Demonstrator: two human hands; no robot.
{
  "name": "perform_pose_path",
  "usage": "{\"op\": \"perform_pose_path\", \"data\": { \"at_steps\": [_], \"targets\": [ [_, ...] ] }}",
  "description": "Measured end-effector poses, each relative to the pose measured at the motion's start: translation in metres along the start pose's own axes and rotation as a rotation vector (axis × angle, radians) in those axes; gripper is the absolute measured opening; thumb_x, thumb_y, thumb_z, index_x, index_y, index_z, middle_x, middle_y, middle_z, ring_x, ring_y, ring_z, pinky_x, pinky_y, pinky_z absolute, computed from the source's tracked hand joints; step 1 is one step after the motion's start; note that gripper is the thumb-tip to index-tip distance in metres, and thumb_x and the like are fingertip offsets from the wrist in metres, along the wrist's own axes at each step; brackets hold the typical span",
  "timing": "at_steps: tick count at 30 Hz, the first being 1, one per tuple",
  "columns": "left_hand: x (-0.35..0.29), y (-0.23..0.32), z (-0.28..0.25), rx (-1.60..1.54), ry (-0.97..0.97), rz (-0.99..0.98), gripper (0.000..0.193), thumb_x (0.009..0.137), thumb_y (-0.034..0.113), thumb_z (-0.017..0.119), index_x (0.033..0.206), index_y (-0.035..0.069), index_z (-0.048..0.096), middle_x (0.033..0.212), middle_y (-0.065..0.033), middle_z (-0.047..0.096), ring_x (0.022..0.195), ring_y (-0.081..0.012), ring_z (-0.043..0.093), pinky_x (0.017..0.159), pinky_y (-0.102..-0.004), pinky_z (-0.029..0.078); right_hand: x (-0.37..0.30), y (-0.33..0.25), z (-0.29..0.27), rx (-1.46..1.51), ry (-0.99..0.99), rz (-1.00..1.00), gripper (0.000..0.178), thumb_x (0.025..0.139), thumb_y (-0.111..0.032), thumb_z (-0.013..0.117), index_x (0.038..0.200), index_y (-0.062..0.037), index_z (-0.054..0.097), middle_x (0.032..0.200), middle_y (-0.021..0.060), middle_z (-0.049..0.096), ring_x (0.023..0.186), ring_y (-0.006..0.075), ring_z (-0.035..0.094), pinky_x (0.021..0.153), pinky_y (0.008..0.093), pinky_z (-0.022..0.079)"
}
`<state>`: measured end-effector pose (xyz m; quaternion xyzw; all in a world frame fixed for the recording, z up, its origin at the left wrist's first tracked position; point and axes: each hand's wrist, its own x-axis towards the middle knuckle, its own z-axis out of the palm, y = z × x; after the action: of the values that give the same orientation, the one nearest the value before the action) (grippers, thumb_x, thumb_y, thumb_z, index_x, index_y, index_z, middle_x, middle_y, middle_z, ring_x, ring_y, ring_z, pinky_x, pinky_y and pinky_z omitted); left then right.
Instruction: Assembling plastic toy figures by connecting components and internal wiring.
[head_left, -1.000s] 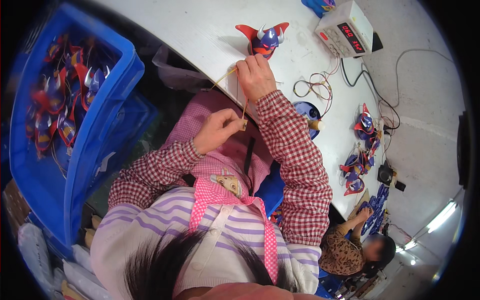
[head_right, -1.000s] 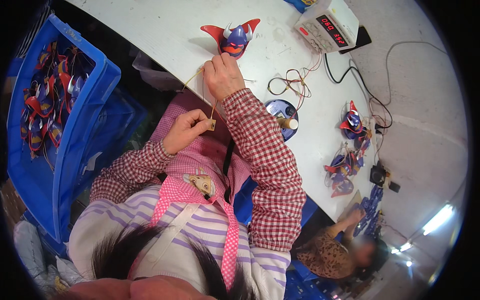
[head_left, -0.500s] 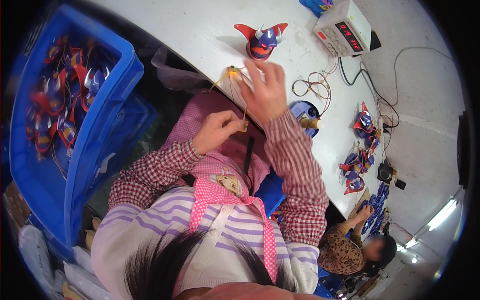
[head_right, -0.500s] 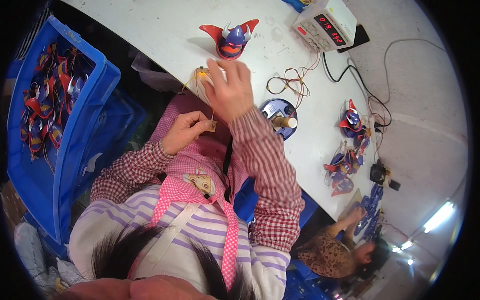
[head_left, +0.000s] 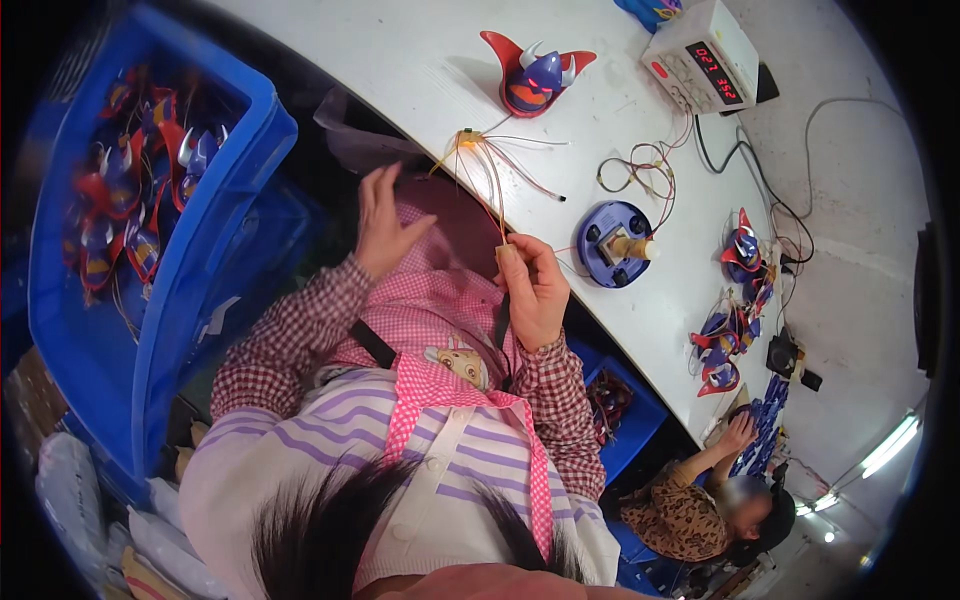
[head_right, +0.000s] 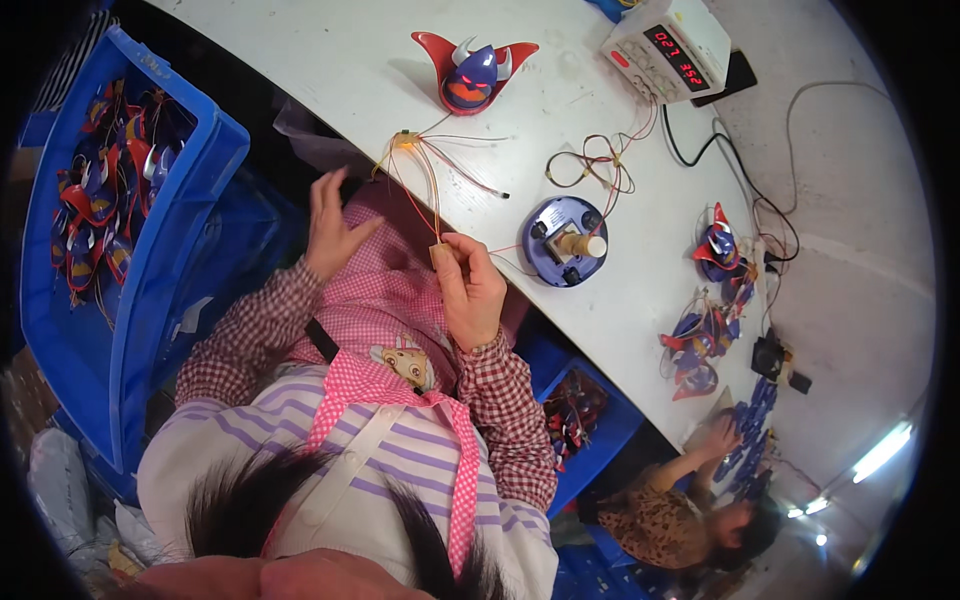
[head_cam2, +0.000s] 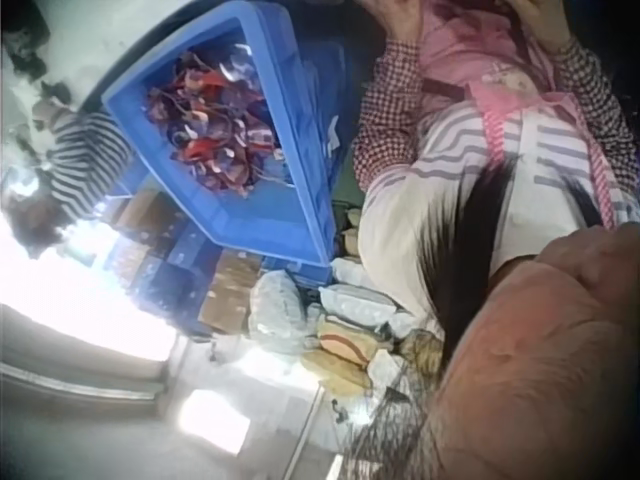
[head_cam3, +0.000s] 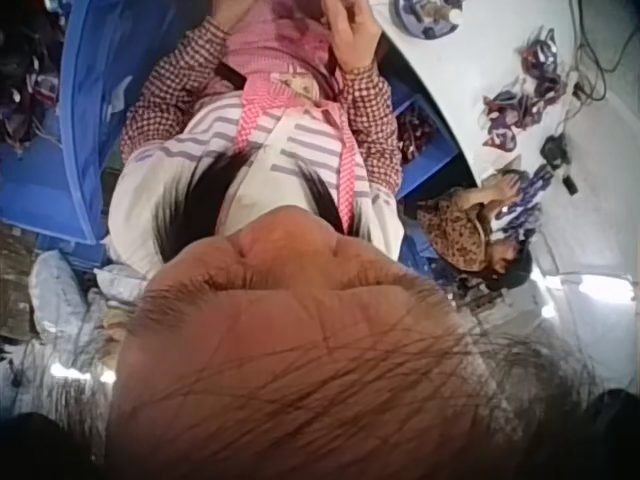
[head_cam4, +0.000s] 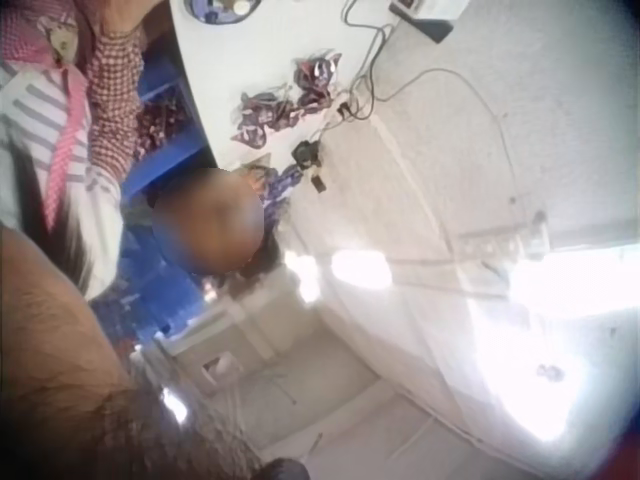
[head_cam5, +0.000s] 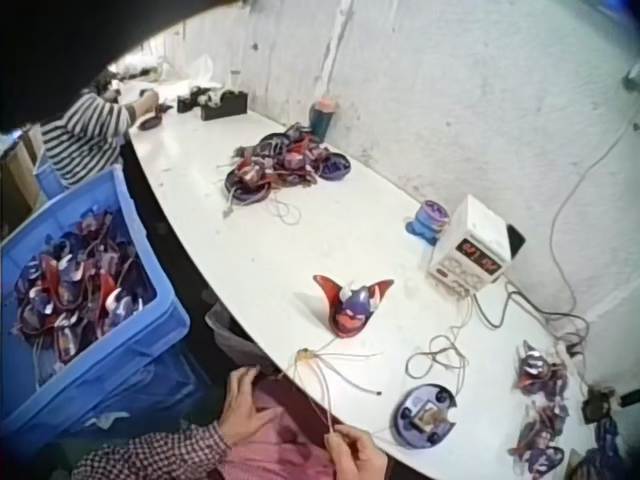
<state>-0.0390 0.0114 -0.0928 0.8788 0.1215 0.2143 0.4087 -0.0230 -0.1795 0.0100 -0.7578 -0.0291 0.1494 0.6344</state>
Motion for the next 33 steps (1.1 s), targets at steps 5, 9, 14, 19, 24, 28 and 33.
{"op": "perform_pose_path", "data": {
  "at_steps": [5, 9, 14, 19, 24, 28, 33],
  "targets": [
    [0.001, -0.05, 0.039, 0.014, -0.194, -0.053, 0.041, 0.078, 0.012, 0.066, 0.113, -0.004, 0.051, 0.106, -0.0152, 0.052, 0.092, -0.0246, 0.054, 0.078, -0.032, 0.047, -0.004, 0.001, 0.002, -0.002, 0.019, -0.082, 0.023, 0.089, -0.006, 0.059, 0.11, 0.0008, 0.053, 0.08, 0.0044, 0.057, 0.063, 0.009, 0.051, 0.056, 0.018, 0.042],
    [0.0, -0.044, 0.028, -0.274, -0.313, -0.152, 0.027, 0.081, 0.009, 0.063, 0.104, -0.004, 0.056, 0.094, -0.0123, 0.056, 0.078, -0.0189, 0.057, 0.067, -0.0273, 0.048, -0.005, -0.001, 0.002, 0.058, 0.046, -0.063, 0.021, 0.089, -0.006, 0.059, 0.108, 0.0008, 0.053, 0.081, 0.0054, 0.058, 0.062, 0.0094, 0.052, 0.057, 0.0182, 0.043],
    [-0.005, -0.002, -0.016, -0.692, -0.42, -0.429, 0.017, 0.084, 0.009, 0.061, 0.097, -0.002, 0.059, 0.081, -0.0072, 0.059, 0.062, -0.0117, 0.055, 0.054, -0.0198, 0.045, -0.005, -0.008, 0.004, 0.137, 0.045, -0.013, 0.018, 0.089, -0.006, 0.058, 0.105, 0.001, 0.053, 0.082, 0.0071, 0.059, 0.061, 0.0099, 0.053, 0.056, 0.0187, 0.044],
    [-0.011, 0.032, -0.04, -0.897, -0.494, -0.676, 0.014, 0.086, 0.01, 0.06, 0.096, 0.001, 0.06, 0.076, -0.0041, 0.059, 0.055, -0.0078, 0.052, 0.048, -0.0156, 0.042, -0.006, -0.007, 0.01, 0.194, 0.035, 0.002, 0.016, 0.09, -0.006, 0.057, 0.103, 0.0013, 0.052, 0.083, 0.0085, 0.06, 0.06, 0.0102, 0.053, 0.055, 0.0191, 0.045],
    [-0.008, 0.054, -0.044, -0.987, -0.547, -0.745, 0.013, 0.088, 0.01, 0.059, 0.097, 0.001, 0.06, 0.075, -0.0039, 0.059, 0.054, -0.0069, 0.052, 0.046, -0.015, 0.042, -0.006, -0.004, 0.015, 0.264, 0.012, 0.014, 0.015, 0.09, -0.006, 0.056, 0.102, 0.0013, 0.052, 0.083, 0.0088, 0.06, 0.059, 0.0103, 0.053, 0.053, 0.019, 0.045],
    [-0.004, 0.067, -0.044, -1.048, -0.603, -0.768, 0.013, 0.088, 0.012, 0.059, 0.096, 0.001, 0.06, 0.075, -0.0041, 0.059, 0.054, -0.007, 0.053, 0.046, -0.015, 0.042, -0.006, -0.002, 0.02, 0.307, -0.014, 0.023, 0.014, 0.091, -0.007, 0.056, 0.102, 0.0009, 0.053, 0.081, 0.008, 0.06, 0.058, 0.0098, 0.053, 0.052, 0.0183, 0.044],
    [0.001, 0.076, -0.044, -1.094, -0.645, -0.743, 0.012, 0.089, 0.013, 0.059, 0.094, 0.002, 0.06, 0.075, -0.0039, 0.059, 0.054, -0.0062, 0.053, 0.045, -0.0141, 0.041, -0.006, 0.003, 0.023, 0.32, -0.02, 0.041, 0.013, 0.09, -0.007, 0.056, 0.1, 0.0001, 0.053, 0.079, 0.0061, 0.059, 0.057, 0.0085, 0.051, 0.051, 0.0174, 0.043]
  ]
}}
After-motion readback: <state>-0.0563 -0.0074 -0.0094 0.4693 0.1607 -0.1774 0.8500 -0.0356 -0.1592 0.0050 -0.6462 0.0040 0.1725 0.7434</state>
